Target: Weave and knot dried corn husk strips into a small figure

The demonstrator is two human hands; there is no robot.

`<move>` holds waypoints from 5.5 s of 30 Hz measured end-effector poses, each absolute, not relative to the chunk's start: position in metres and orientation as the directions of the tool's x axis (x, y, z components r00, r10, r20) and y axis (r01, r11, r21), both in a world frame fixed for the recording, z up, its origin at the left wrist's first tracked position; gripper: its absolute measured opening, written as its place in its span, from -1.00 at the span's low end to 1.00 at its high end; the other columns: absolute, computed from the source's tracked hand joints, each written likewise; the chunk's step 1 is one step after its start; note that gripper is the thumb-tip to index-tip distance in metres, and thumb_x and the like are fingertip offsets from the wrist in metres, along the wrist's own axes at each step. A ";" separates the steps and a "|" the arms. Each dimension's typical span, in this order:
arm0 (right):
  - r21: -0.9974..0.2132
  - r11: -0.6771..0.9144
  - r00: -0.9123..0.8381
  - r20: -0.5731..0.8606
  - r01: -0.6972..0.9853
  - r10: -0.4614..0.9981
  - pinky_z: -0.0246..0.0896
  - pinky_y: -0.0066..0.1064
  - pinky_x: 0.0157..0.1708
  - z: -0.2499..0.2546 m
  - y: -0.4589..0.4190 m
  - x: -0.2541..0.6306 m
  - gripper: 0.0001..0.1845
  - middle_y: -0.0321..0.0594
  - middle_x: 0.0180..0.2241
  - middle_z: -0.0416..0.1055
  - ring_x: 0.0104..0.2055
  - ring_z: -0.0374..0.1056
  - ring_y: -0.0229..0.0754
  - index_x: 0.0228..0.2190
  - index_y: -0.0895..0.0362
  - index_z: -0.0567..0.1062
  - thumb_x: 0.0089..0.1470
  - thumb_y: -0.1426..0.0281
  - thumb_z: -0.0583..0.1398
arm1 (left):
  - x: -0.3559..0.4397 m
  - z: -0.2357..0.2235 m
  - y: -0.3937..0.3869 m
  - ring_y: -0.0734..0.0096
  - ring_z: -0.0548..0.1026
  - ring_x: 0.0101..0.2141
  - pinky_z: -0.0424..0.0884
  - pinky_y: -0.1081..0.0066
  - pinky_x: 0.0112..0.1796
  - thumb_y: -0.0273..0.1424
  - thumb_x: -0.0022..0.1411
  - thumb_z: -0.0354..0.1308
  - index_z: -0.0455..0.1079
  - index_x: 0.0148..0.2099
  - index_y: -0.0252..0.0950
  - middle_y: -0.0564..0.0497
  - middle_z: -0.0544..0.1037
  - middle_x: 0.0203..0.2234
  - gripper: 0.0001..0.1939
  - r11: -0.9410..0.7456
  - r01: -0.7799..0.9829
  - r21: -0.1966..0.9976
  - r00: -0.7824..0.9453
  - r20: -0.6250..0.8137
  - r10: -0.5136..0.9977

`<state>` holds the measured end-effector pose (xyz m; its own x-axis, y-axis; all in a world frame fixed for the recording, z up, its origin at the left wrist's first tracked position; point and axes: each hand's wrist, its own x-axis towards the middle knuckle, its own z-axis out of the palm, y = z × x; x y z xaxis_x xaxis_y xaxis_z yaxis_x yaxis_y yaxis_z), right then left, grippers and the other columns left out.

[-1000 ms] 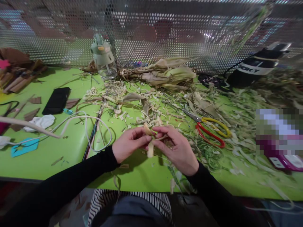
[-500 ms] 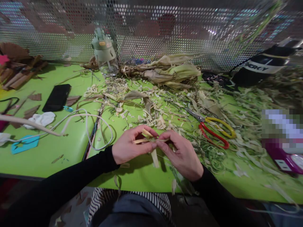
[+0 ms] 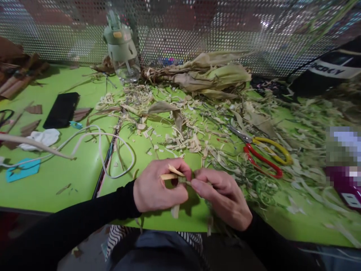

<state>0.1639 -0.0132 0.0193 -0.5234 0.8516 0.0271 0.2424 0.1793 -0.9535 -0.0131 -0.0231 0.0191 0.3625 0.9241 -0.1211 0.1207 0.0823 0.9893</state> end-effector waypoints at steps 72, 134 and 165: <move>-0.001 0.759 -0.590 0.629 0.651 0.507 0.21 -0.35 -0.39 0.005 -0.006 0.149 -0.95 -0.21 -0.47 0.47 -0.43 0.33 -0.18 -0.41 0.12 0.38 0.02 0.45 0.20 | -0.012 0.004 -0.005 0.60 0.40 -0.50 0.31 0.49 -0.36 -0.46 -0.05 0.31 0.36 -0.30 -0.36 0.12 0.46 -0.53 -0.77 0.362 -0.361 0.860 0.242 -0.288 0.926; -0.989 0.079 -0.232 0.047 0.128 0.972 0.31 -0.44 -0.38 0.013 -0.003 0.153 -0.80 -0.27 -0.39 0.39 -0.39 0.33 -0.26 -0.27 0.07 0.41 0.02 0.30 0.24 | -0.012 0.021 -0.014 0.56 0.41 -0.48 0.37 0.48 -0.36 -0.40 0.08 0.21 0.39 -0.33 -0.34 0.04 0.50 -0.46 -0.88 0.239 -0.193 0.952 0.185 -0.204 0.961; -0.728 0.562 -0.336 0.455 0.393 0.824 0.31 -0.32 -0.27 0.007 -0.007 0.151 -0.79 -0.27 -0.36 0.41 -0.28 0.36 -0.20 -0.35 0.04 0.46 0.05 0.58 0.11 | -0.011 0.011 -0.007 0.61 0.38 -0.55 0.32 0.49 -0.43 -0.38 -0.06 0.33 0.37 -0.38 -0.37 0.10 0.46 -0.54 -0.77 0.420 -0.428 0.801 0.261 -0.335 0.905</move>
